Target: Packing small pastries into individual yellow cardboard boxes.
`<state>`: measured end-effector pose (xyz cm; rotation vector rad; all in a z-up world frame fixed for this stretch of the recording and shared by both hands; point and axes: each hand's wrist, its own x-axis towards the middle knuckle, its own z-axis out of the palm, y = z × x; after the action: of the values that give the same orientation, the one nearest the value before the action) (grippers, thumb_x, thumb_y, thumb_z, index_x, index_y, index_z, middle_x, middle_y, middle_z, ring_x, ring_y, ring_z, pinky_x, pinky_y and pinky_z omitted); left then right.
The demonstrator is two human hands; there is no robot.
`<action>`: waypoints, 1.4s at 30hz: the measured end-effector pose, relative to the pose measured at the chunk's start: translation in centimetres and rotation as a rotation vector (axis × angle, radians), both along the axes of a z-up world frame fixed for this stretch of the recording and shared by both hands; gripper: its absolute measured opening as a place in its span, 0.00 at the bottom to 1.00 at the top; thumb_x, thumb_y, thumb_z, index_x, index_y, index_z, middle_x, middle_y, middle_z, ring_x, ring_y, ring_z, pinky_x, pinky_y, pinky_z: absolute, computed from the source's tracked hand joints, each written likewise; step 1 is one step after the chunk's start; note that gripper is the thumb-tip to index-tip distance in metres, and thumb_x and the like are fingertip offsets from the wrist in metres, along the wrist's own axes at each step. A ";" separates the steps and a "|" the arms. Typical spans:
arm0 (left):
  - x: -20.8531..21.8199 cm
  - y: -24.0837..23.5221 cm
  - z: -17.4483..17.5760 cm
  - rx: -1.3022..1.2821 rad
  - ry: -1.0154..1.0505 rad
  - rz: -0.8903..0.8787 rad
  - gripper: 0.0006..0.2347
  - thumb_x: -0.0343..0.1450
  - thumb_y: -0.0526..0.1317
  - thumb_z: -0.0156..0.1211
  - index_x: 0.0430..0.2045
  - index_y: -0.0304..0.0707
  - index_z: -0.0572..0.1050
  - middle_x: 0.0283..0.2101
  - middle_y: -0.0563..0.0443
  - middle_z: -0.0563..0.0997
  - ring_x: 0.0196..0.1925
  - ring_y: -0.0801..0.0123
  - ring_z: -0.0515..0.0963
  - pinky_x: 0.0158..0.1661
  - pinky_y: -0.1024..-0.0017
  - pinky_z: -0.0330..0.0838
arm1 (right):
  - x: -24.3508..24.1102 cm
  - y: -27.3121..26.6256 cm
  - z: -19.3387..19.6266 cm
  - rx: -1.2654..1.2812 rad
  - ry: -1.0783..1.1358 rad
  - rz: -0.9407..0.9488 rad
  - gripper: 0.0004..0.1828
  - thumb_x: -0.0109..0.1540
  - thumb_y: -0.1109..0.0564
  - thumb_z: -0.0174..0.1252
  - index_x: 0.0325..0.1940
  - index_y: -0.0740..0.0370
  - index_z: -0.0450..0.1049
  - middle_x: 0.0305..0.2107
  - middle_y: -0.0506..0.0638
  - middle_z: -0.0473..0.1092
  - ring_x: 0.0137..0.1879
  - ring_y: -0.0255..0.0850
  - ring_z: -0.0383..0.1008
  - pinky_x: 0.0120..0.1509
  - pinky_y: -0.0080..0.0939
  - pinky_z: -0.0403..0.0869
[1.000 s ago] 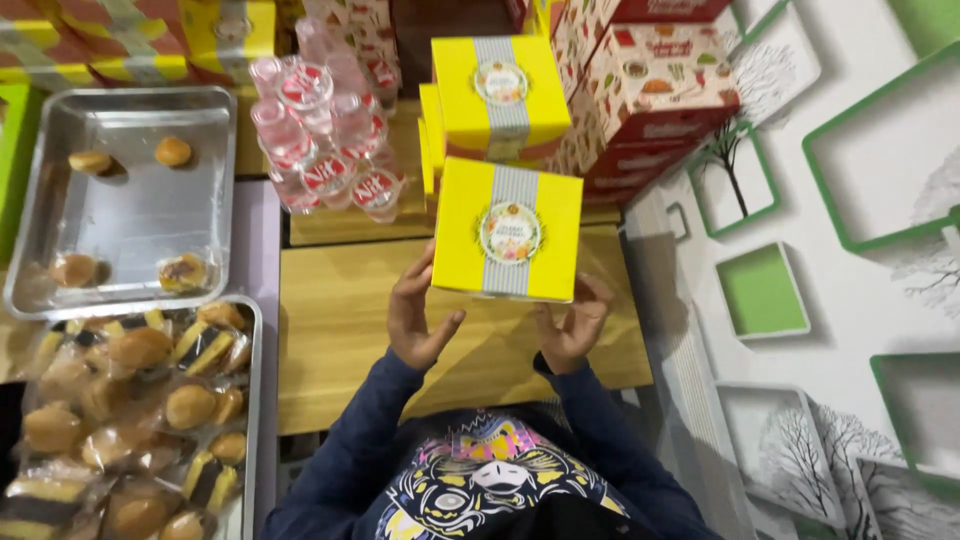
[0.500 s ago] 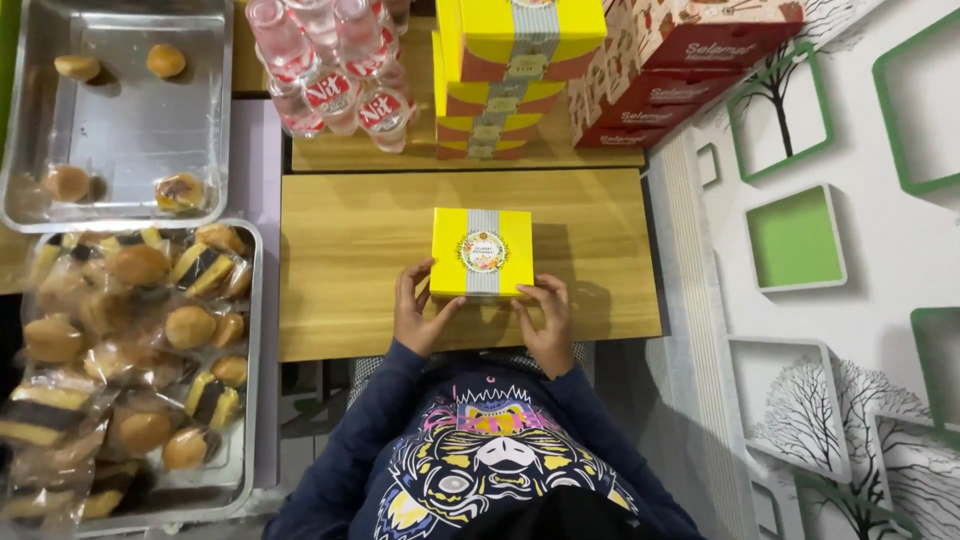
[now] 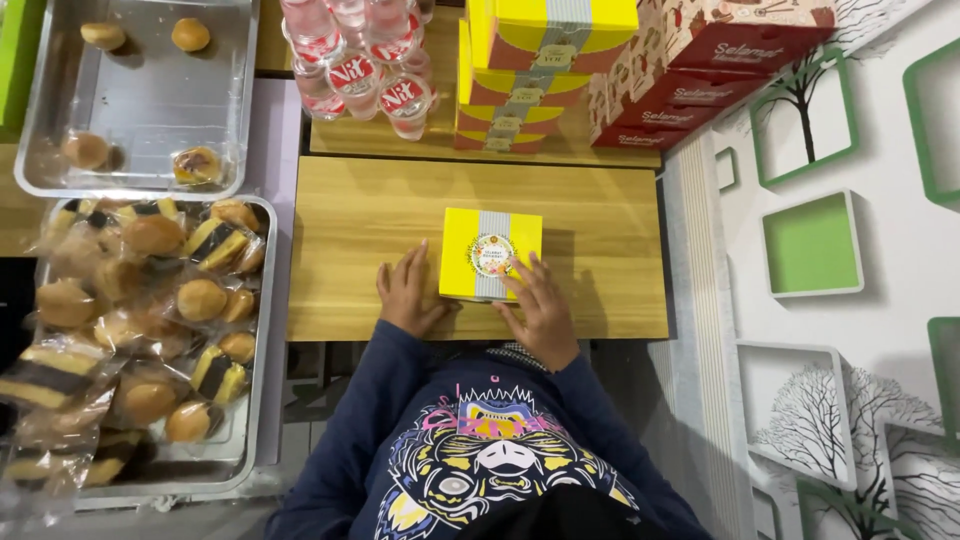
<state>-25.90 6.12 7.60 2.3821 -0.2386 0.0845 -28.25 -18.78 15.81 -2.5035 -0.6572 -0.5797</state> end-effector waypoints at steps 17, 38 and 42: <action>3.9 0.2 -1.6 -0.080 0.184 -0.206 0.55 0.57 0.55 0.78 0.76 0.53 0.42 0.74 0.47 0.55 0.78 0.57 0.49 0.72 0.48 0.37 | 1.8 0.0 0.2 0.056 0.081 0.112 0.23 0.60 0.47 0.65 0.58 0.55 0.76 0.57 0.51 0.72 0.68 0.53 0.69 0.73 0.56 0.64; 4.5 0.2 -1.3 -0.119 0.081 -0.254 0.54 0.58 0.57 0.76 0.75 0.43 0.43 0.76 0.44 0.53 0.79 0.56 0.48 0.70 0.51 0.36 | 3.8 0.6 -4.5 0.156 -0.014 -0.021 0.17 0.60 0.47 0.63 0.51 0.52 0.78 0.52 0.45 0.75 0.62 0.49 0.73 0.73 0.56 0.63; 4.3 0.1 -1.2 -0.114 0.067 -0.256 0.55 0.57 0.61 0.75 0.74 0.42 0.45 0.76 0.43 0.53 0.79 0.57 0.47 0.71 0.53 0.36 | 3.6 0.0 -6.3 0.146 -0.081 -0.025 0.18 0.61 0.45 0.62 0.54 0.49 0.79 0.52 0.43 0.75 0.62 0.47 0.73 0.73 0.55 0.62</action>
<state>-21.56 6.26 6.41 2.2179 -0.4912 -0.0991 -24.63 -18.75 9.52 -2.3654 -0.5921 -0.7153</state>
